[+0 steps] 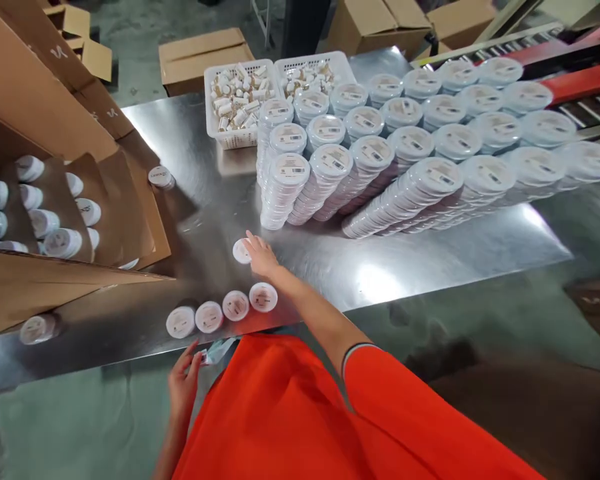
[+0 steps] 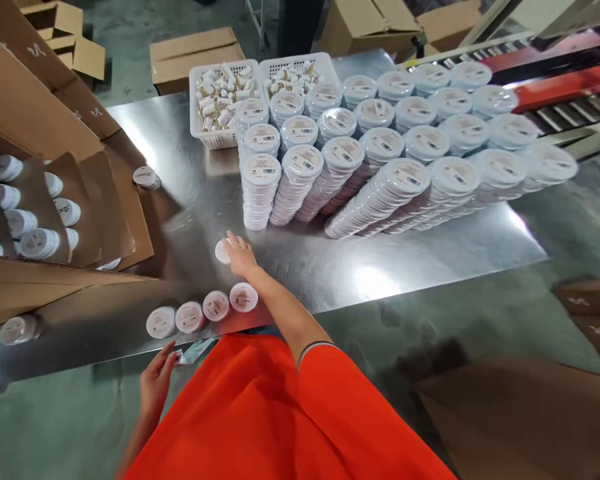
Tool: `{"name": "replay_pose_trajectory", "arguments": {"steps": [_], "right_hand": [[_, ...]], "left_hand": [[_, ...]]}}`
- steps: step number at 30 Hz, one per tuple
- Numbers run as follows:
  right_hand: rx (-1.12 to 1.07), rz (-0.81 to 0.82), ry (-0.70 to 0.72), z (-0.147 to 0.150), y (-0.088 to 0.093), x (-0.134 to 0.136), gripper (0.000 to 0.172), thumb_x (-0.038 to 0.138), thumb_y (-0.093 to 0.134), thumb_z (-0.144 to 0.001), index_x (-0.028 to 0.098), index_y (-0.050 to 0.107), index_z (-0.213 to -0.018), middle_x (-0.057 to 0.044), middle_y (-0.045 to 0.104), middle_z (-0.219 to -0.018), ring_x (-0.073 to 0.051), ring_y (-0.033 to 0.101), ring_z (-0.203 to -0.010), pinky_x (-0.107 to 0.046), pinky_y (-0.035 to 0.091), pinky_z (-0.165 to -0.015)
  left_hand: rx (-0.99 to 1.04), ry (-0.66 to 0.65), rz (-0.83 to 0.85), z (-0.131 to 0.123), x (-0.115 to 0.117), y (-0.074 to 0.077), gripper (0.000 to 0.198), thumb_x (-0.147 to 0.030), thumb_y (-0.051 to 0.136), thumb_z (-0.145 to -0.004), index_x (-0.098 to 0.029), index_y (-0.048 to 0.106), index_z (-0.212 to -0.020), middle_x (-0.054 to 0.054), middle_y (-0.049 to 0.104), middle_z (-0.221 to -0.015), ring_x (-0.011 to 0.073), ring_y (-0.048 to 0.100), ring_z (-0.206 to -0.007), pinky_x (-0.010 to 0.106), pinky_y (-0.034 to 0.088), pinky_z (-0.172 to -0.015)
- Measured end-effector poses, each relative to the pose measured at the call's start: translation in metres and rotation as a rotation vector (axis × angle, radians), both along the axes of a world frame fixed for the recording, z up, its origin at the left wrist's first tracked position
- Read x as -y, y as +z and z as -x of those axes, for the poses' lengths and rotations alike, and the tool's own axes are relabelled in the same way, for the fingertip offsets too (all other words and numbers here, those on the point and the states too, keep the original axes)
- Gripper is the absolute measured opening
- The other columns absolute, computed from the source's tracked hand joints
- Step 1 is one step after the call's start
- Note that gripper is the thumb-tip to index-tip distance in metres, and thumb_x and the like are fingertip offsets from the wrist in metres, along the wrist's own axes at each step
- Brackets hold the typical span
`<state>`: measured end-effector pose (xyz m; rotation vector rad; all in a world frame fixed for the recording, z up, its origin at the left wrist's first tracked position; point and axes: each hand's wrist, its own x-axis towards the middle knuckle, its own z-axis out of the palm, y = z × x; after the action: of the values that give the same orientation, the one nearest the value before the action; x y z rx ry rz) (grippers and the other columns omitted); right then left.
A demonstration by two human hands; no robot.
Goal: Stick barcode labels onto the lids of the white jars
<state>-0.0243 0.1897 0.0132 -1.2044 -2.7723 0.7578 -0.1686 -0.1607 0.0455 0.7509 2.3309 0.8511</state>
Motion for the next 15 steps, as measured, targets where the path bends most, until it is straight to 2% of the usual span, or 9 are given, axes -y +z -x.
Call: {"name": "replay_pose_trajectory", "arguments": {"steps": [2,4,7,9,12,15], "right_hand": [[0.048,-0.004,0.144,0.012,0.001,-0.015,0.082,0.001,0.062,-0.075,0.027,0.037,-0.149,-0.009,0.019,-0.164,-0.035,0.024,-0.146,-0.05,0.037,-0.108],[0.076,-0.007,0.205,0.008,-0.001,-0.023,0.077,0.006,0.068,-0.076,0.028,0.043,-0.145,-0.01,0.025,-0.162,-0.035,0.029,-0.143,-0.049,0.037,-0.107],[0.082,-0.042,0.093,-0.031,-0.011,-0.018,0.07,0.02,0.074,-0.077,0.022,0.048,-0.142,-0.015,0.035,-0.155,-0.035,0.04,-0.133,-0.046,0.04,-0.104],[0.099,-0.041,-0.034,-0.073,-0.021,-0.001,0.072,0.029,0.076,-0.076,0.019,0.047,-0.142,-0.017,0.038,-0.152,-0.035,0.043,-0.129,-0.045,0.041,-0.102],[0.114,-0.044,-0.204,-0.134,-0.038,0.04,0.074,0.042,0.073,-0.078,0.016,0.046,-0.142,-0.02,0.041,-0.148,-0.036,0.043,-0.127,-0.046,0.04,-0.104],[0.073,-0.043,-0.262,-0.165,-0.049,0.085,0.071,0.044,0.069,-0.08,0.015,0.048,-0.141,-0.02,0.044,-0.144,-0.036,0.042,-0.128,-0.046,0.039,-0.105]], "left_hand": [[-0.006,0.034,0.005,-0.002,0.004,0.005,0.047,-0.065,0.058,-0.073,-0.021,0.075,-0.069,0.012,0.071,-0.121,0.0314,0.067,-0.109,0.041,0.053,-0.095],[0.012,0.087,-0.009,-0.004,0.008,0.01,0.049,-0.066,0.059,-0.073,-0.02,0.076,-0.077,0.012,0.072,-0.12,0.0304,0.068,-0.107,0.039,0.054,-0.092],[0.055,0.189,-0.049,-0.007,0.013,0.013,0.051,-0.064,0.059,-0.076,-0.02,0.076,-0.097,0.01,0.074,-0.117,0.0277,0.069,-0.104,0.036,0.056,-0.087],[0.081,0.259,-0.074,-0.008,0.015,0.011,0.052,-0.062,0.059,-0.079,-0.02,0.075,-0.104,0.009,0.075,-0.114,0.0262,0.07,-0.101,0.035,0.056,-0.086],[0.107,0.37,-0.106,-0.009,0.012,0.003,0.052,-0.061,0.061,-0.077,-0.017,0.075,-0.1,0.008,0.077,-0.105,0.0262,0.07,-0.097,0.035,0.055,-0.085],[0.113,0.385,-0.112,-0.008,0.001,-0.002,0.052,-0.063,0.065,-0.072,-0.015,0.076,-0.09,0.007,0.078,-0.091,0.0267,0.07,-0.089,0.035,0.055,-0.079]]}}
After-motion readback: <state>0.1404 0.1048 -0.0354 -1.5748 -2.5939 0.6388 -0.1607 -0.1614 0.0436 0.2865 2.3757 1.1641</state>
